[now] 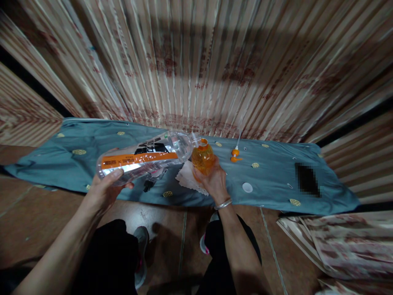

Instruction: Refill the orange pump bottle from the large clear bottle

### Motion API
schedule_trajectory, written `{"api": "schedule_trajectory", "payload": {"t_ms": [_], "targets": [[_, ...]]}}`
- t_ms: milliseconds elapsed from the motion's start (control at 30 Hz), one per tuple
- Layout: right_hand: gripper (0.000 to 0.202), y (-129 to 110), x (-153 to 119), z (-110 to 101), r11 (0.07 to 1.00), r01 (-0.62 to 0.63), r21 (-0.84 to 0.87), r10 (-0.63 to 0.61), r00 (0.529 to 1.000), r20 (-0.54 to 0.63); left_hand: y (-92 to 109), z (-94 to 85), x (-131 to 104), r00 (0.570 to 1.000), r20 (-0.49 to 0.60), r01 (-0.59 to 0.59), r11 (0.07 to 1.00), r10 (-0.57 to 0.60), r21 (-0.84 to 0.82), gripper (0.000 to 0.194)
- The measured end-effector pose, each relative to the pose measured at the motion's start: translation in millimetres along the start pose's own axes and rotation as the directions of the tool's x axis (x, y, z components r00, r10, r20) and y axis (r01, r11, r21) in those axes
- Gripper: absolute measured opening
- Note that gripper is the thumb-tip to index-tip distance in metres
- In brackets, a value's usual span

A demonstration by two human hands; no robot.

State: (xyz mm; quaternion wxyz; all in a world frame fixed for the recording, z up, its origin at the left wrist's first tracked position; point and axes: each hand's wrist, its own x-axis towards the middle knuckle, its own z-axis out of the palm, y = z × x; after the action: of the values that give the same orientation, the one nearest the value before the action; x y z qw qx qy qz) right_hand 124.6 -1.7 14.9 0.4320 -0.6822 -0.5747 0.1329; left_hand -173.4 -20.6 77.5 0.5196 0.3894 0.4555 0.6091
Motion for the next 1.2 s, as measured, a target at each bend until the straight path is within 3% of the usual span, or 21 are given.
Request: {"api": "schedule_trajectory", "payload": {"t_ms": [1200], "targets": [[0.065,-0.4,-0.1,1.3,0.999,0.030,-0.011,-0.031,0.999,-0.023,-4.9,-3.9,1.1,1.000,0.012,-0.025,1.000,0.025,-0.018,0.098]]}}
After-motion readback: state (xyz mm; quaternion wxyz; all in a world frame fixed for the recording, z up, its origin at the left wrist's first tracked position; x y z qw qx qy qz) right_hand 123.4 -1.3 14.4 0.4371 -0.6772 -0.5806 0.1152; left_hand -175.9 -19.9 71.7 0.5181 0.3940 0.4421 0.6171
